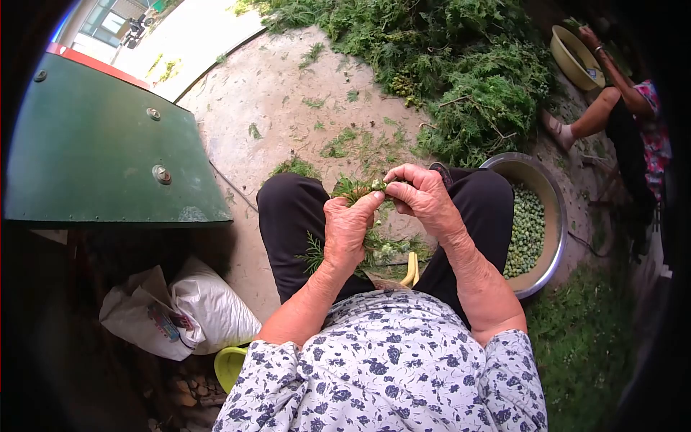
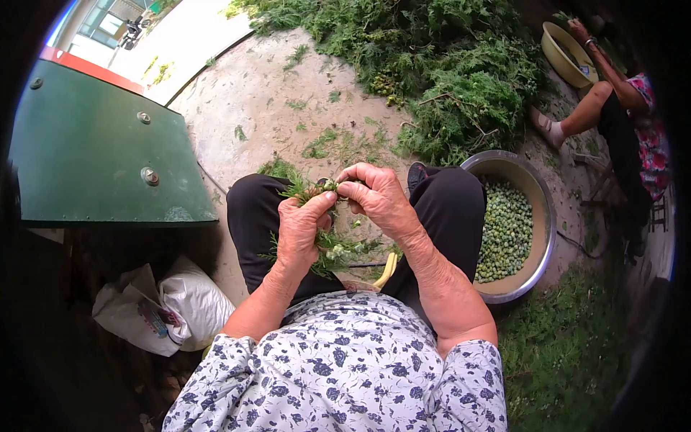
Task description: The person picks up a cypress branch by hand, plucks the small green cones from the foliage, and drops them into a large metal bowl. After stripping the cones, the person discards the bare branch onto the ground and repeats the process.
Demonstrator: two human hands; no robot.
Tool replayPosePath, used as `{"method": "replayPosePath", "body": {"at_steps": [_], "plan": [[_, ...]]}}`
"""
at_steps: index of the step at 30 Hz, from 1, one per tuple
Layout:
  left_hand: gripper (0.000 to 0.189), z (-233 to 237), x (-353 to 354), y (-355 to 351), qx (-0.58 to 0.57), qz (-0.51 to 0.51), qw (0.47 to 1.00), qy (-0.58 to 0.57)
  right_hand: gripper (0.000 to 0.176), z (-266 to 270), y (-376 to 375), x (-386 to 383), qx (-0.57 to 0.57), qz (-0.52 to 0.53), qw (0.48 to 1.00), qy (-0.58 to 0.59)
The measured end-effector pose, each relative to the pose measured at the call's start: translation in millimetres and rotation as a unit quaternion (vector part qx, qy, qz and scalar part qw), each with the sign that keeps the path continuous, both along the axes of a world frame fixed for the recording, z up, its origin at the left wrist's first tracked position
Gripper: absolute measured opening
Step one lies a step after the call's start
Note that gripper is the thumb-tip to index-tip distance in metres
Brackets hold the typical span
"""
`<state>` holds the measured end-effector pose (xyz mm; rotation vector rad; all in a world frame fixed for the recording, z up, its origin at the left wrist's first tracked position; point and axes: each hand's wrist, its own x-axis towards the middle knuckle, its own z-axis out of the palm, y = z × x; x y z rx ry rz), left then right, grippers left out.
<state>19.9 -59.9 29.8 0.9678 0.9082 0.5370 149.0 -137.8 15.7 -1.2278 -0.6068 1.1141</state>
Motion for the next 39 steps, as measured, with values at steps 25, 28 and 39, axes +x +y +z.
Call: {"method": "replayPosePath", "body": {"at_steps": [25,28,39], "plan": [[0.009,13.3,-7.6,3.0,0.017,-0.122,0.992,-0.037,0.022,-8.0,0.8,1.9,0.004,0.050,0.985,0.162],[0.009,9.9,-8.6,7.5,-0.011,-0.117,0.992,-0.042,0.023,-10.9,1.5,1.4,0.009,0.032,0.960,0.279],[0.010,2.5,-0.7,31.4,-0.020,0.096,0.993,-0.065,0.018,-1.4,-0.3,1.4,-0.035,0.078,0.973,0.216]]}}
